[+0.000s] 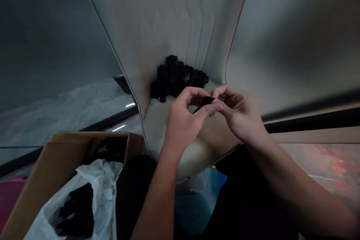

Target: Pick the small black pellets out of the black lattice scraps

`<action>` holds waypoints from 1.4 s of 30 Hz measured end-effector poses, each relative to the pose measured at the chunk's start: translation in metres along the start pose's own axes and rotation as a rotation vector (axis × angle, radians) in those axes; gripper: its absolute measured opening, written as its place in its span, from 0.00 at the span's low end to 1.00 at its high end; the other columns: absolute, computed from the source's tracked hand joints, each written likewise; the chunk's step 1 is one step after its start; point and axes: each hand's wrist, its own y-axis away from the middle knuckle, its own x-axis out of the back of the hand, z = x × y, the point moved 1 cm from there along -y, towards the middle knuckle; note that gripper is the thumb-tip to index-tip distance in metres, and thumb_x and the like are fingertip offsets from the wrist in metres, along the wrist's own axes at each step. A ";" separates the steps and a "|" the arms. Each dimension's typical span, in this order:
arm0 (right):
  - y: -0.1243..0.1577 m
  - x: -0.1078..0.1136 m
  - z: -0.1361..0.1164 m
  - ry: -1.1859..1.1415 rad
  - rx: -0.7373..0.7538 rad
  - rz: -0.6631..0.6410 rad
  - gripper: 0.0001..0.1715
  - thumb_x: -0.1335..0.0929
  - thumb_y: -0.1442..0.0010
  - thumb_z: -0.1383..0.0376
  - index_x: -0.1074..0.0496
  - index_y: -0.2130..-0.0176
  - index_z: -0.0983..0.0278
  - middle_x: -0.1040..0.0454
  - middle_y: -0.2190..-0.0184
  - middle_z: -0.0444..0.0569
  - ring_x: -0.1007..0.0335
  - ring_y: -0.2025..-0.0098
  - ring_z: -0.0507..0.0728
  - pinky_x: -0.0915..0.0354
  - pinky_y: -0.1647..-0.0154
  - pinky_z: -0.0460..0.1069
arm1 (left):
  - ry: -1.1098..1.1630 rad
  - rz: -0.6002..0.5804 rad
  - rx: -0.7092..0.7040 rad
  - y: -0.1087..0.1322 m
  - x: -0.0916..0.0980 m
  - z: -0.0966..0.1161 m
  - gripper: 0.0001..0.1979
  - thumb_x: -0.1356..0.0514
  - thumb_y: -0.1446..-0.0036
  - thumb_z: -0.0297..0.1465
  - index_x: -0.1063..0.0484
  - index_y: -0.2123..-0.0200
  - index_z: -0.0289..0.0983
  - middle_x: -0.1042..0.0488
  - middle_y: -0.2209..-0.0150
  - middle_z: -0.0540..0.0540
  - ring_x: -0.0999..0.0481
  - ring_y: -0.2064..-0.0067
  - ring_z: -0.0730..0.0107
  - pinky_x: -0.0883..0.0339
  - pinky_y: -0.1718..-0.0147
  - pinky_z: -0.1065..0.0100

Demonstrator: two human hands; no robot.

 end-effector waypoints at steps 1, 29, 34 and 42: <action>0.000 -0.001 0.001 -0.021 -0.007 -0.014 0.24 0.11 0.47 0.54 0.21 0.67 0.59 0.25 0.73 0.40 0.29 0.72 0.51 0.29 0.67 0.49 | -0.014 -0.003 -0.020 0.001 0.000 0.001 0.14 0.20 0.37 0.35 0.22 0.59 0.41 0.17 0.62 0.51 0.17 0.60 0.69 0.23 0.55 0.67; -0.001 -0.007 0.014 -0.073 0.059 0.093 0.22 0.19 0.33 0.45 0.27 0.59 0.54 0.23 0.55 0.47 0.29 0.61 0.57 0.26 0.58 0.54 | 0.062 0.223 0.073 -0.002 -0.007 -0.012 0.16 0.39 0.33 0.17 0.16 0.54 0.40 0.10 0.53 0.46 0.10 0.44 0.61 0.16 0.42 0.60; -0.005 0.006 -0.006 -0.189 0.205 0.224 0.19 0.15 0.37 0.49 0.22 0.64 0.53 0.24 0.61 0.45 0.34 0.66 0.53 0.27 0.62 0.51 | -0.036 0.444 -0.045 -0.005 0.018 -0.019 0.16 0.40 0.34 0.16 0.15 0.57 0.40 0.11 0.57 0.48 0.10 0.52 0.65 0.16 0.45 0.62; -0.025 0.040 0.005 -0.313 0.318 0.191 0.17 0.11 0.45 0.56 0.14 0.63 0.57 0.25 0.69 0.41 0.26 0.66 0.53 0.27 0.60 0.51 | -0.038 0.262 -0.006 -0.007 0.037 -0.017 0.07 0.28 0.33 0.25 0.14 0.55 0.42 0.11 0.55 0.47 0.11 0.51 0.66 0.17 0.47 0.64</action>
